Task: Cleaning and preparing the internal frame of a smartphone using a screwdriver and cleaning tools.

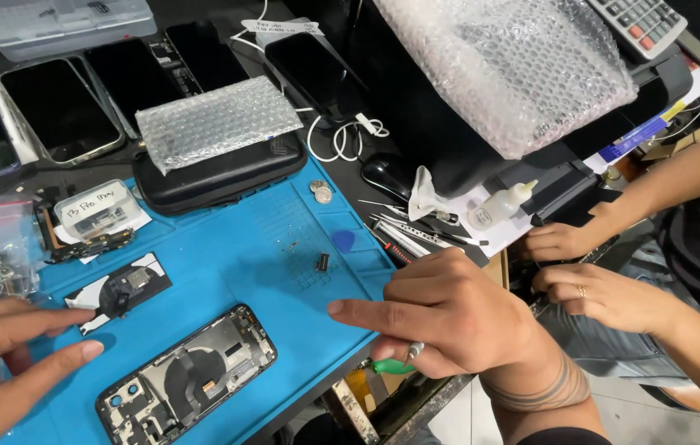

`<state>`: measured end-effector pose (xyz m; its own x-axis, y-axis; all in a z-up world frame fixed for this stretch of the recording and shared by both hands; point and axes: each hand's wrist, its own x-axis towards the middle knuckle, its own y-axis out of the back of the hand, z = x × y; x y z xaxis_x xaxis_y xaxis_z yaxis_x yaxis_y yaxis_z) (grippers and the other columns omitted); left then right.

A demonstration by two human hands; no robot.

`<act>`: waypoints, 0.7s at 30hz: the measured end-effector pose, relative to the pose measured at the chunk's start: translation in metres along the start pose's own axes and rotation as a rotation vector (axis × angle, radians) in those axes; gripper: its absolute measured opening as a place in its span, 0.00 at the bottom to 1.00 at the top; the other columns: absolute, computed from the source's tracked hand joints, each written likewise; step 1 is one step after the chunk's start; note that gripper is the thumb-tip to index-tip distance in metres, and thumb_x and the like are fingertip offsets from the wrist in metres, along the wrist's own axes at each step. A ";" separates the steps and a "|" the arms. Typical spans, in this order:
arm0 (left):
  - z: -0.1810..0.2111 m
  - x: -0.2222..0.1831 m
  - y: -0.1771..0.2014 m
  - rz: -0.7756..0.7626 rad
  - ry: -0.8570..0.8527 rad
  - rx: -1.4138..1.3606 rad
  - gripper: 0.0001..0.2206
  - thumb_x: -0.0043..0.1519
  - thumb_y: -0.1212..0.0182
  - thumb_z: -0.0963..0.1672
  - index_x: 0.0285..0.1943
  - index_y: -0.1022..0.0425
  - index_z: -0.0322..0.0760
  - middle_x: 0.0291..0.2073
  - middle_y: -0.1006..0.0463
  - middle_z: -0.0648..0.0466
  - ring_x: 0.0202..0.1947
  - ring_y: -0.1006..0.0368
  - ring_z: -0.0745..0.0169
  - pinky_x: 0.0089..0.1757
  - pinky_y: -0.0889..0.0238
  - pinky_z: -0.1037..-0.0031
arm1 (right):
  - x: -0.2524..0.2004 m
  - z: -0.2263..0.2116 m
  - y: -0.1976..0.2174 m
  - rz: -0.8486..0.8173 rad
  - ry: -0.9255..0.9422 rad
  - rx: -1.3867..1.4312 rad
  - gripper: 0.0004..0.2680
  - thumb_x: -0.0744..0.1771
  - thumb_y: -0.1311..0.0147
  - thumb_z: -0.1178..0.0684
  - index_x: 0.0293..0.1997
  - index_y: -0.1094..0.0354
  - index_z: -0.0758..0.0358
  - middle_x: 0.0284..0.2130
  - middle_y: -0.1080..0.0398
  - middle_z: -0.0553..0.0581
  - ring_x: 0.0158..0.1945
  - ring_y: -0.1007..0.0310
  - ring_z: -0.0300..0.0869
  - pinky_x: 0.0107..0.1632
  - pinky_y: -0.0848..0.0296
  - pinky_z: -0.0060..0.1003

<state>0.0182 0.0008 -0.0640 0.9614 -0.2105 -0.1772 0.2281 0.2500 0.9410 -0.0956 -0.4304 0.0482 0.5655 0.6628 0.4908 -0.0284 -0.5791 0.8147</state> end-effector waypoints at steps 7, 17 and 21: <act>0.005 -0.004 0.005 -0.013 0.025 0.047 0.20 0.52 0.32 0.57 0.55 0.15 0.72 0.21 0.19 0.58 0.27 0.18 0.67 0.48 0.27 0.76 | 0.004 0.002 -0.001 -0.019 0.005 0.000 0.14 0.74 0.56 0.47 0.62 0.31 0.64 0.22 0.38 0.52 0.20 0.42 0.42 0.26 0.43 0.36; 0.000 0.000 -0.001 -0.089 0.044 0.131 0.21 0.53 0.35 0.59 0.57 0.20 0.80 0.29 0.17 0.68 0.29 0.18 0.70 0.49 0.23 0.74 | 0.005 0.003 -0.002 -0.018 0.031 0.007 0.15 0.74 0.58 0.47 0.61 0.31 0.66 0.22 0.40 0.52 0.20 0.43 0.43 0.26 0.43 0.37; 0.001 0.000 -0.003 -0.052 0.048 0.060 0.21 0.51 0.32 0.57 0.56 0.17 0.76 0.36 0.14 0.70 0.24 0.21 0.68 0.45 0.22 0.74 | 0.004 0.004 -0.003 -0.012 0.041 0.010 0.15 0.74 0.58 0.47 0.61 0.31 0.66 0.22 0.39 0.52 0.20 0.42 0.43 0.26 0.43 0.37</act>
<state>0.0174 -0.0014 -0.0667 0.9550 -0.1762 -0.2386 0.2699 0.1825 0.9454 -0.0902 -0.4282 0.0464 0.5310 0.6887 0.4936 -0.0135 -0.5756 0.8176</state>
